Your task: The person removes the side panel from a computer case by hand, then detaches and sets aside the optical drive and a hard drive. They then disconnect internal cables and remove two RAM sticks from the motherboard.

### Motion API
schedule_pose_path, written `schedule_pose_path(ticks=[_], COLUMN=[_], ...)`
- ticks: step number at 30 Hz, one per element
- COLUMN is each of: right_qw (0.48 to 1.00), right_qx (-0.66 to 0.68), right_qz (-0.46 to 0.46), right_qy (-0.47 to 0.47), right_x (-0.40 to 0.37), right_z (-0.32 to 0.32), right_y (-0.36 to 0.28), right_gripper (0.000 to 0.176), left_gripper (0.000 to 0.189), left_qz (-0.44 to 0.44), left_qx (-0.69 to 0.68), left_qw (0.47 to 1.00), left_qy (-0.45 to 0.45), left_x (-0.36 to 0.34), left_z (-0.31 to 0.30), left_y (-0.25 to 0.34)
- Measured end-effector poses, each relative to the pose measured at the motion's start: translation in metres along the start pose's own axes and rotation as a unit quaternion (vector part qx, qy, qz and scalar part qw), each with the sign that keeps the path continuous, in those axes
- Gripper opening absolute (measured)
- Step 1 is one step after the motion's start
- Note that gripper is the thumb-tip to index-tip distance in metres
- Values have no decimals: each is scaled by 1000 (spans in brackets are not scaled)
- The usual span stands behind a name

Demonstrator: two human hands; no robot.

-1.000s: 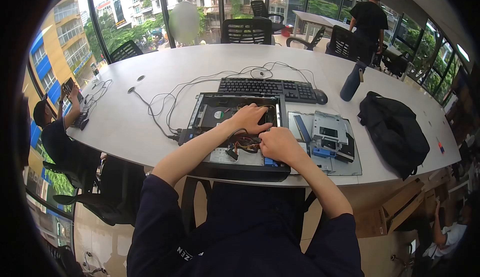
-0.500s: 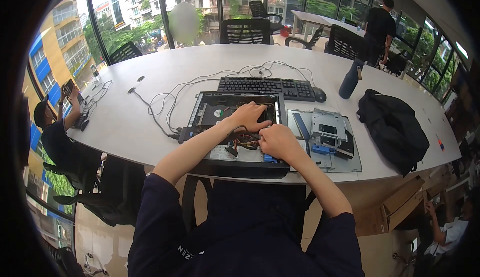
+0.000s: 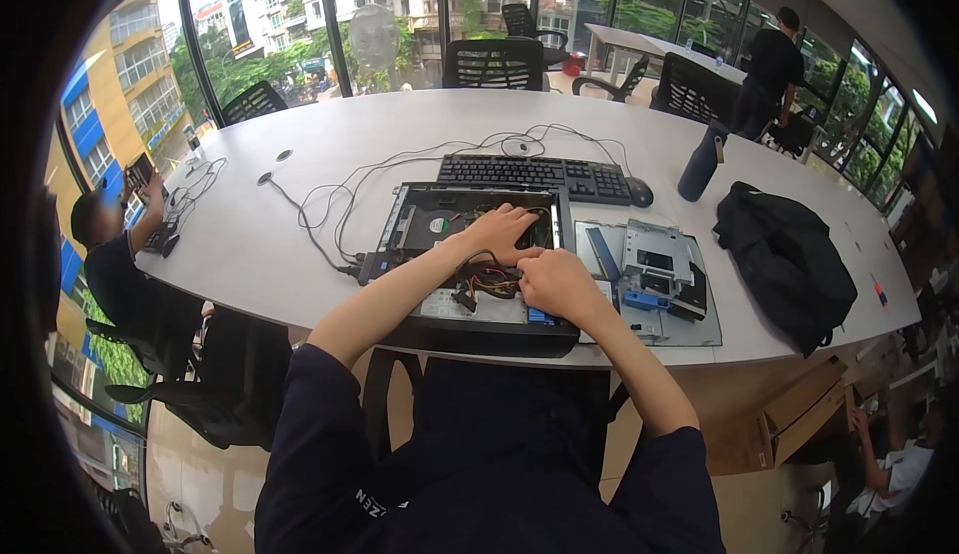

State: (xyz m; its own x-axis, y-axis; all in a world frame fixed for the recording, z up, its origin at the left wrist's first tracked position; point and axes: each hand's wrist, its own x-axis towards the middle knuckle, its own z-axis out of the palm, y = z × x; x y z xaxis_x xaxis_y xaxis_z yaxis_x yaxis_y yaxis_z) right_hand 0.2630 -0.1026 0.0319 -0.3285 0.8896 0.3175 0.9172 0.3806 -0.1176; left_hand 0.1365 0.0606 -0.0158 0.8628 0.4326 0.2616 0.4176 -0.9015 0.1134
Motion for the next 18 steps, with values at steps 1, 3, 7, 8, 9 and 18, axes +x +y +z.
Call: schedule_pose_path(ticks=[1, 3, 7, 8, 9, 18], right_qw=[1000, 1000, 999, 999, 999, 998], right_qx=[-5, -8, -8, -8, -14, 30], right_qz=[-2, -10, -35, -35, -32, -1], right_qy=[-8, -14, -21, -21, -35, 47], right_x=[0, 0, 0, 0, 1, -1], right_z=[-2, -5, -6, -6, -6, -1], right_y=[-1, -1, -1, -1, 0, -3], right_gripper=[18, 18, 17, 17, 18, 15], left_gripper=[80, 80, 80, 80, 80, 74], left_qz=[0, -1, 1, 0, -1, -2], left_qx=[0, 2, 5, -1, -7, -8], left_qw=[1000, 1000, 1000, 1000, 1000, 1000], left_qy=[-1, -2, 1, 6, 11, -12], left_x=[0, 0, 0, 0, 0, 0], left_z=[0, -1, 0, 1, 1, 0], left_y=[1, 1, 1, 0, 0, -2])
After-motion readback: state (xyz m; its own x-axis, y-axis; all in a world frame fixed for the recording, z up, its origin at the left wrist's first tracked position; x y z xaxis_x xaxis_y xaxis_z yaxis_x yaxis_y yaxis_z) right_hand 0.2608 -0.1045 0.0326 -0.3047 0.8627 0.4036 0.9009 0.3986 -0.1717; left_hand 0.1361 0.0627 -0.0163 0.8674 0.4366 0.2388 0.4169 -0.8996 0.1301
